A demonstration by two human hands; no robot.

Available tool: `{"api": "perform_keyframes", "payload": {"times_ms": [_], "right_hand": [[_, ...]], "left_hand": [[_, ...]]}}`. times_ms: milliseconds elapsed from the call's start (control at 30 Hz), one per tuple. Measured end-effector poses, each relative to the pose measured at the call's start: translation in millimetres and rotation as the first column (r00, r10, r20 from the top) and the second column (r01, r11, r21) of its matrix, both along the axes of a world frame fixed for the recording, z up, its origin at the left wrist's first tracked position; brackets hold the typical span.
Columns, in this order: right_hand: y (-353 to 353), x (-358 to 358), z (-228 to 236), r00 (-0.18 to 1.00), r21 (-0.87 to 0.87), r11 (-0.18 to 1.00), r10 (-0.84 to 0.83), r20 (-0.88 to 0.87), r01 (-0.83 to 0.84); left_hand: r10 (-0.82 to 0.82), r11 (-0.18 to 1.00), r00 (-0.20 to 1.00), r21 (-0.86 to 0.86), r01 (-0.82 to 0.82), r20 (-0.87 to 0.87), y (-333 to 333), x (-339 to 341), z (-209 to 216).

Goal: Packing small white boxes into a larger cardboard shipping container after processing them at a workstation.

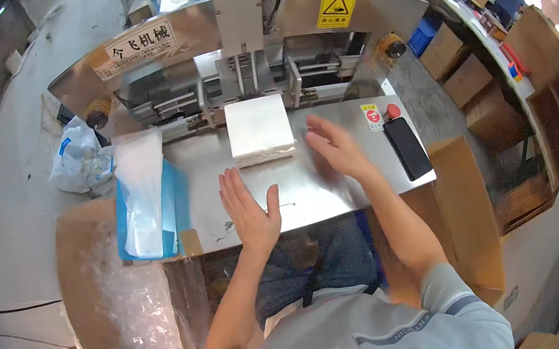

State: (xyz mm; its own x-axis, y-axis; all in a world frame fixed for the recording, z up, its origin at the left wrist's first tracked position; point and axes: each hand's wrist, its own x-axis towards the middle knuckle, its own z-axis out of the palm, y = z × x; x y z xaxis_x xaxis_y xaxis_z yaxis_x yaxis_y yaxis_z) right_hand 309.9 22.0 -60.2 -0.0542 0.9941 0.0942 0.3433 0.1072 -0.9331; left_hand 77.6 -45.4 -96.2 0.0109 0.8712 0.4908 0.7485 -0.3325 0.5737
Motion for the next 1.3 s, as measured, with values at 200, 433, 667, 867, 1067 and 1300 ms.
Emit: {"api": "perform_keyframes", "payload": {"times_ms": [200, 433, 667, 867, 1067, 1300], "right_hand": [[6.6, -8.1, -2.1, 0.995, -0.063, 0.998, -0.017, -0.095, 0.011], [25.0, -43.5, 13.2, 0.962, -0.165, 0.978, 0.084, -0.260, -0.130], [-8.8, -28.7, 7.1, 0.911, -0.093, 0.990, 0.056, -0.409, -0.103], [-52.9, -6.2, 24.3, 0.820, -0.081, 0.961, 0.179, -0.543, -0.264], [-88.0, 2.7, 42.7, 0.977, 0.117, 0.971, -0.206, -0.050, 0.210], [-124.3, 5.1, 44.9, 0.841, 0.452, 0.842, 0.004, 0.540, -0.294]], "left_hand": [[0.042, 0.974, 0.923, -0.223, 0.048, 0.382, 44.1, 4.7, 27.5], [0.102, 0.915, 0.812, -0.375, 0.150, 0.574, 107.5, -3.5, 27.3], [0.114, 0.897, 0.508, -0.308, 0.317, 0.854, 73.8, -0.1, 42.1], [0.002, 0.790, 0.205, -0.127, 0.600, 0.979, 26.7, -3.1, 52.8], [0.081, 0.697, 0.489, -0.400, 0.595, 0.868, 23.2, 4.9, 60.9], [0.134, 0.565, 0.519, -0.495, 0.660, 0.844, 22.9, 47.3, 67.6]]}}
